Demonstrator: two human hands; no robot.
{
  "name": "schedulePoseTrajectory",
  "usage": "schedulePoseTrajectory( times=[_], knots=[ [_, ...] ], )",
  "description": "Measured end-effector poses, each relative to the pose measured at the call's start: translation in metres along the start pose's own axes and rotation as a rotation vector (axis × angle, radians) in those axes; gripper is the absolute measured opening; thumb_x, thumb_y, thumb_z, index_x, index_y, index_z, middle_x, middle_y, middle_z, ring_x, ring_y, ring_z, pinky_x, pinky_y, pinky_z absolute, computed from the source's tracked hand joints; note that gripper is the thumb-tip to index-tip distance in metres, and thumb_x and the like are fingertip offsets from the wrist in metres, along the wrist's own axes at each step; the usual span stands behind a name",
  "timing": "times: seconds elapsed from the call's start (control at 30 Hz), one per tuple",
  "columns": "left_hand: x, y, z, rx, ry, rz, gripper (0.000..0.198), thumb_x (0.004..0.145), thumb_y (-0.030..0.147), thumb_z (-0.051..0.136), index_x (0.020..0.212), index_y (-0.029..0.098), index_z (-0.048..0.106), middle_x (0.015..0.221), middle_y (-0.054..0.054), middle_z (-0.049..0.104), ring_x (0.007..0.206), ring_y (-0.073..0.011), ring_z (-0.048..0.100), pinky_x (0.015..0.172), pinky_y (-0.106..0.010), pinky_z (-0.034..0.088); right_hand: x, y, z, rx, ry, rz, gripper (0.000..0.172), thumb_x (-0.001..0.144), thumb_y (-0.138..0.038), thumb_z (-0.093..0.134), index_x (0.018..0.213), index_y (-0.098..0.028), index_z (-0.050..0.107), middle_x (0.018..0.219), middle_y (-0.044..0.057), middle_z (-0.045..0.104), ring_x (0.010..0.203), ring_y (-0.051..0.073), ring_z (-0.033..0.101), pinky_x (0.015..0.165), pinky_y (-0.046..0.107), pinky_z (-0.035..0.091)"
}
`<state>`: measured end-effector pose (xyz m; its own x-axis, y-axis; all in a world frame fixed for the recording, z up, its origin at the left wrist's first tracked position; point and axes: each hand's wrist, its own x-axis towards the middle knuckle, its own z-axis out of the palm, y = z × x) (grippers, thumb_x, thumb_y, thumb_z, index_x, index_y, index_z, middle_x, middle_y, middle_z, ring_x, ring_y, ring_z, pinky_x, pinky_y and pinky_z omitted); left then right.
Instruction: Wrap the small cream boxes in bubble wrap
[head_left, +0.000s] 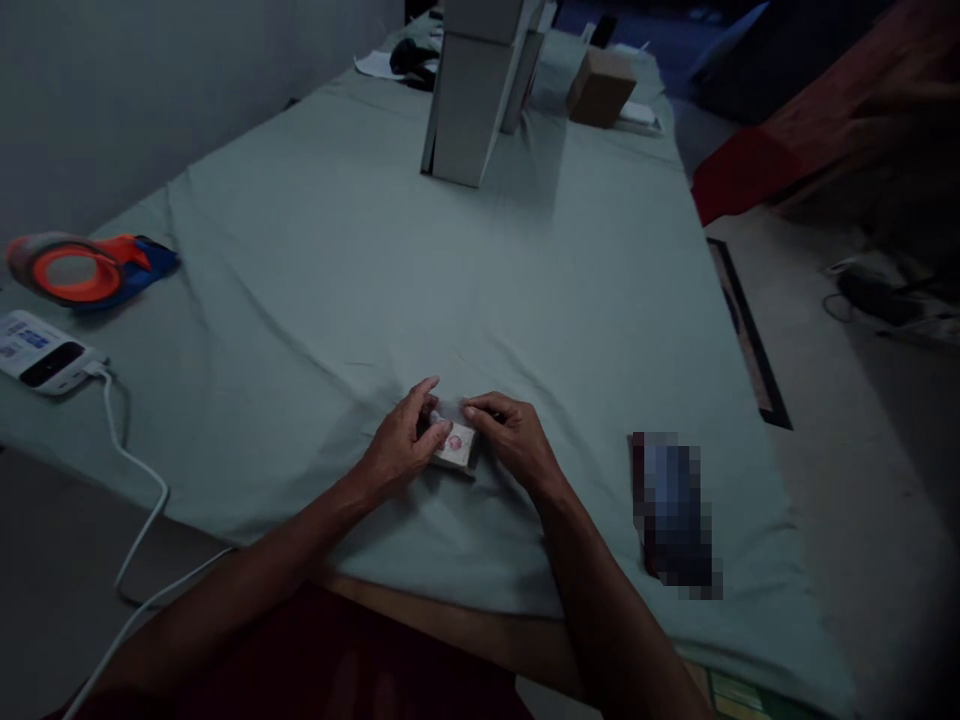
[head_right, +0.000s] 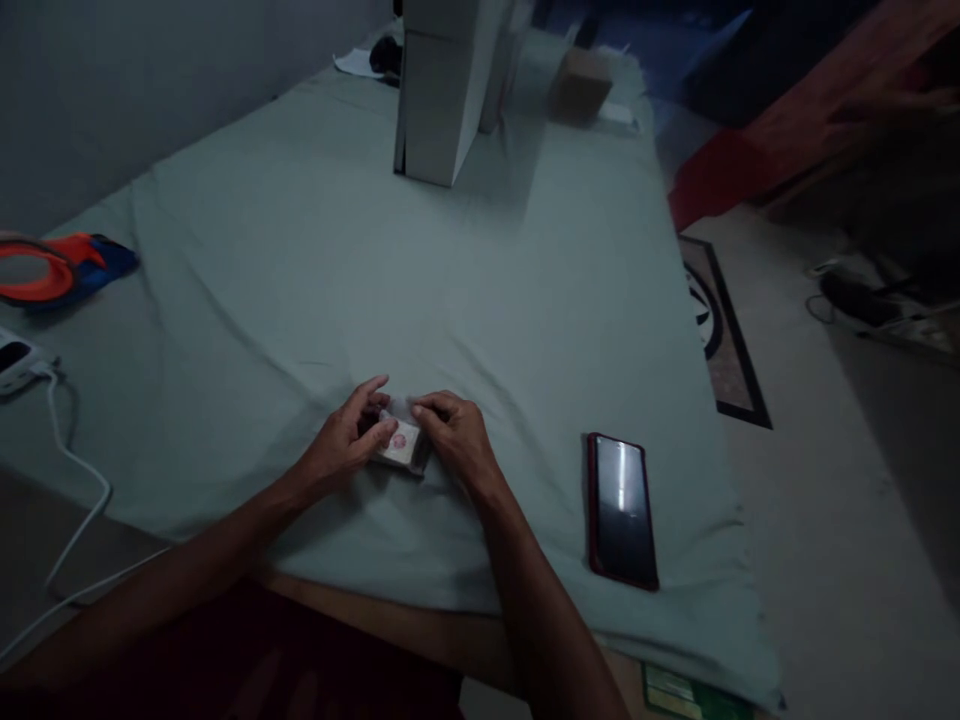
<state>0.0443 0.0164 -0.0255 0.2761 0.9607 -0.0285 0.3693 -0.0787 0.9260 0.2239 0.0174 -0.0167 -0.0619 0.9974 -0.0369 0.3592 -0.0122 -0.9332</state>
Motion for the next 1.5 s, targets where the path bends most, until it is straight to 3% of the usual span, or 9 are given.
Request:
schedulePoseTrajectory(
  times=[0.1, 0.3, 0.5, 0.63, 0.77, 1.0, 1.13, 1.3, 1.5],
  knots=[
    [0.002, -0.002, 0.000, -0.071, -0.027, -0.015, 0.061, 0.083, 0.030, 0.057, 0.140, 0.019, 0.039, 0.112, -0.008, 0.060, 0.081, -0.0140, 0.059, 0.073, -0.027, 0.049, -0.007, -0.002, 0.000, 0.006, 0.000, -0.065, 0.019, 0.083, -0.032, 0.058, 0.081, -0.020, 0.073, 0.080, 0.003, 0.068, 0.075, 0.017, 0.062, 0.070, 0.028, 0.046],
    [0.005, 0.001, 0.000, -0.031, -0.043, -0.003, 0.053, 0.084, 0.028, 0.055, 0.135, 0.019, 0.047, 0.101, -0.004, 0.060, 0.081, -0.0145, 0.058, 0.075, -0.028, 0.049, -0.018, -0.014, -0.009, -0.168, -0.153, -0.198, 0.022, 0.090, -0.032, 0.053, 0.093, -0.022, 0.072, 0.091, 0.005, 0.070, 0.087, 0.020, 0.064, 0.080, 0.033, 0.048],
    [0.005, 0.005, 0.001, 0.054, -0.031, 0.100, 0.029, 0.087, 0.025, 0.051, 0.113, 0.018, 0.061, 0.100, -0.006, 0.062, 0.091, -0.0174, 0.058, 0.085, -0.033, 0.048, -0.044, -0.012, 0.000, -0.626, 0.041, -0.426, 0.027, 0.091, -0.031, 0.057, 0.115, -0.022, 0.064, 0.109, 0.009, 0.069, 0.098, 0.024, 0.062, 0.085, 0.040, 0.043],
    [0.005, 0.005, 0.001, 0.082, -0.015, 0.115, 0.018, 0.088, 0.024, 0.050, 0.099, 0.018, 0.063, 0.096, -0.005, 0.063, 0.092, -0.0179, 0.059, 0.085, -0.032, 0.049, -0.052, -0.012, 0.002, -0.748, 0.017, -0.507, 0.027, 0.092, -0.035, 0.056, 0.115, -0.022, 0.061, 0.113, 0.010, 0.068, 0.099, 0.024, 0.061, 0.086, 0.041, 0.041],
    [-0.004, 0.007, -0.005, 0.086, 0.053, 0.098, 0.024, 0.089, 0.023, 0.048, 0.110, 0.017, 0.060, 0.103, -0.005, 0.061, 0.088, -0.0159, 0.058, 0.080, -0.030, 0.050, -0.053, -0.011, 0.000, -0.821, 0.028, -0.527, 0.024, 0.093, -0.032, 0.055, 0.114, -0.021, 0.062, 0.119, 0.011, 0.064, 0.105, 0.025, 0.058, 0.088, 0.042, 0.041],
    [-0.033, 0.006, -0.012, 0.301, 0.100, 0.377, 0.021, 0.086, 0.018, 0.056, 0.105, 0.020, 0.064, 0.098, -0.006, 0.057, 0.094, -0.0201, 0.054, 0.085, -0.035, 0.048, -0.053, -0.007, -0.001, -0.850, 0.059, -0.545, 0.027, 0.093, -0.033, 0.055, 0.117, -0.022, 0.061, 0.128, 0.013, 0.057, 0.115, 0.027, 0.052, 0.092, 0.043, 0.041],
    [-0.034, 0.001, -0.007, 0.362, 0.092, 0.435, 0.021, 0.086, 0.017, 0.056, 0.105, 0.020, 0.066, 0.095, -0.007, 0.057, 0.092, -0.0209, 0.053, 0.082, -0.036, 0.048, -0.050, -0.009, 0.000, -0.831, 0.055, -0.561, 0.024, 0.093, -0.030, 0.055, 0.114, -0.020, 0.062, 0.127, 0.013, 0.059, 0.118, 0.028, 0.050, 0.094, 0.044, 0.039],
    [-0.031, -0.001, -0.006, 0.359, 0.090, 0.453, 0.020, 0.087, 0.016, 0.055, 0.103, 0.017, 0.067, 0.091, -0.007, 0.057, 0.088, -0.0212, 0.053, 0.078, -0.035, 0.048, -0.039, -0.014, -0.002, -0.648, -0.011, -0.539, 0.016, 0.091, -0.031, 0.058, 0.102, -0.019, 0.062, 0.109, 0.009, 0.067, 0.106, 0.024, 0.057, 0.088, 0.038, 0.040],
    [-0.032, -0.004, -0.002, 0.323, 0.129, 0.452, 0.022, 0.088, 0.016, 0.054, 0.106, 0.019, 0.066, 0.093, -0.007, 0.057, 0.089, -0.0206, 0.055, 0.079, -0.034, 0.049, -0.022, -0.018, 0.002, -0.595, 0.003, -0.356, 0.008, 0.088, -0.023, 0.054, 0.085, -0.021, 0.061, 0.086, 0.005, 0.069, 0.084, 0.022, 0.061, 0.079, 0.035, 0.039]
  ],
)
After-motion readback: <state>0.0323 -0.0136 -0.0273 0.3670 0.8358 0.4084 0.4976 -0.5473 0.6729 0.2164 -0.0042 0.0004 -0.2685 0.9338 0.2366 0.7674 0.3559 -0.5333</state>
